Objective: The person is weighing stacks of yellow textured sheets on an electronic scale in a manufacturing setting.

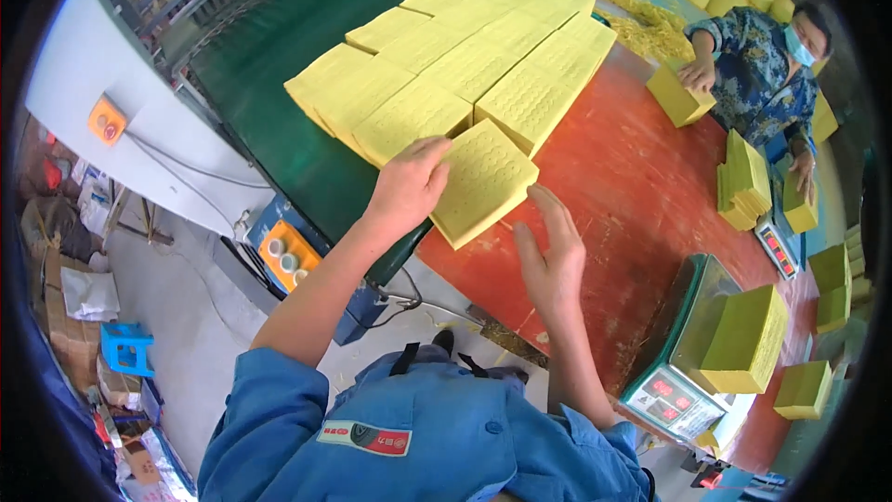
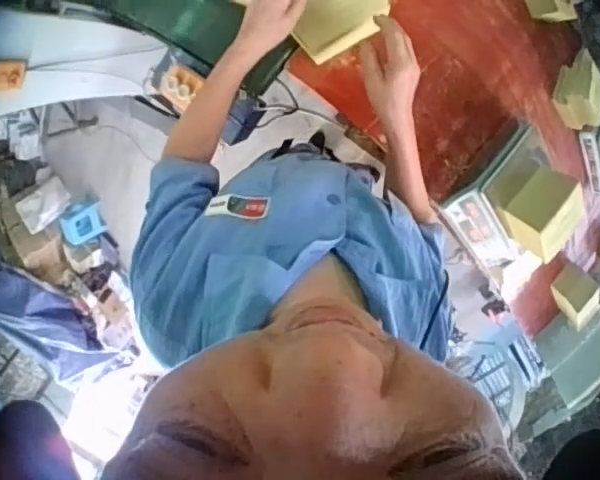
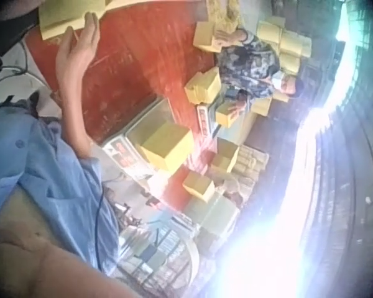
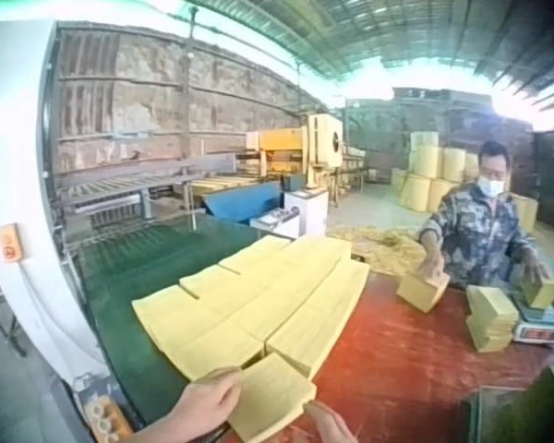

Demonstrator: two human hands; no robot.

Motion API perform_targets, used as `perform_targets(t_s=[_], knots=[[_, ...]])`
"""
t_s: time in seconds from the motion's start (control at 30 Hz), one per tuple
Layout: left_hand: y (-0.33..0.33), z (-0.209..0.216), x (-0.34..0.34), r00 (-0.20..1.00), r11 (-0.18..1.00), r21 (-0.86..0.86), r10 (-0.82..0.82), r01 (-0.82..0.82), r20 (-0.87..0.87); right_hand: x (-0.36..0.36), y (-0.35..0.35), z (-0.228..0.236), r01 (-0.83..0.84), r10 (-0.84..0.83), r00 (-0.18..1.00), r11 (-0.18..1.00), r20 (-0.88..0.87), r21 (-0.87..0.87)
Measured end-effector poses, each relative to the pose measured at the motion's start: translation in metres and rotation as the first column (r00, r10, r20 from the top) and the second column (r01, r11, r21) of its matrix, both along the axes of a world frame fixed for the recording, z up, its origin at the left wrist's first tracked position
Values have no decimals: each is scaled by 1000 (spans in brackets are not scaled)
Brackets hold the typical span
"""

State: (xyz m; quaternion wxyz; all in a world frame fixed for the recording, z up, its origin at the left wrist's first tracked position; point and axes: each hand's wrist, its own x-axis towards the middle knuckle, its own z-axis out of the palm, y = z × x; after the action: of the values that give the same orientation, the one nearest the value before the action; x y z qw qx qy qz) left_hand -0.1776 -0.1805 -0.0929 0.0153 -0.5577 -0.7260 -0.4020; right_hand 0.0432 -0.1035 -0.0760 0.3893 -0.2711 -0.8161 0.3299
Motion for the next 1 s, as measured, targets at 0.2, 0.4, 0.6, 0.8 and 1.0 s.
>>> perform_targets(t_s=[0.2,0.4,0.6,0.8,1.0], knots=[[15,-14,-5,999,991,-129,36,-40,-27,-44,5,-39,97,-100,995,971,-5,-220],[12,-16,19,989,932,-363,64,-11,133,-25,7,-59,139,-140,990,960,11,-243],[-24,-34,98,983,985,-159,-40,69,178,49,-14,-56,159,-154,987,974,42,-163],[-46,-24,157,903,947,-107,-248,302,352,123,-72,-43,316,-314,948,923,41,-222],[-40,-37,181,841,891,-44,-409,452,355,161,-95,-53,423,-441,898,862,-1,-279]])
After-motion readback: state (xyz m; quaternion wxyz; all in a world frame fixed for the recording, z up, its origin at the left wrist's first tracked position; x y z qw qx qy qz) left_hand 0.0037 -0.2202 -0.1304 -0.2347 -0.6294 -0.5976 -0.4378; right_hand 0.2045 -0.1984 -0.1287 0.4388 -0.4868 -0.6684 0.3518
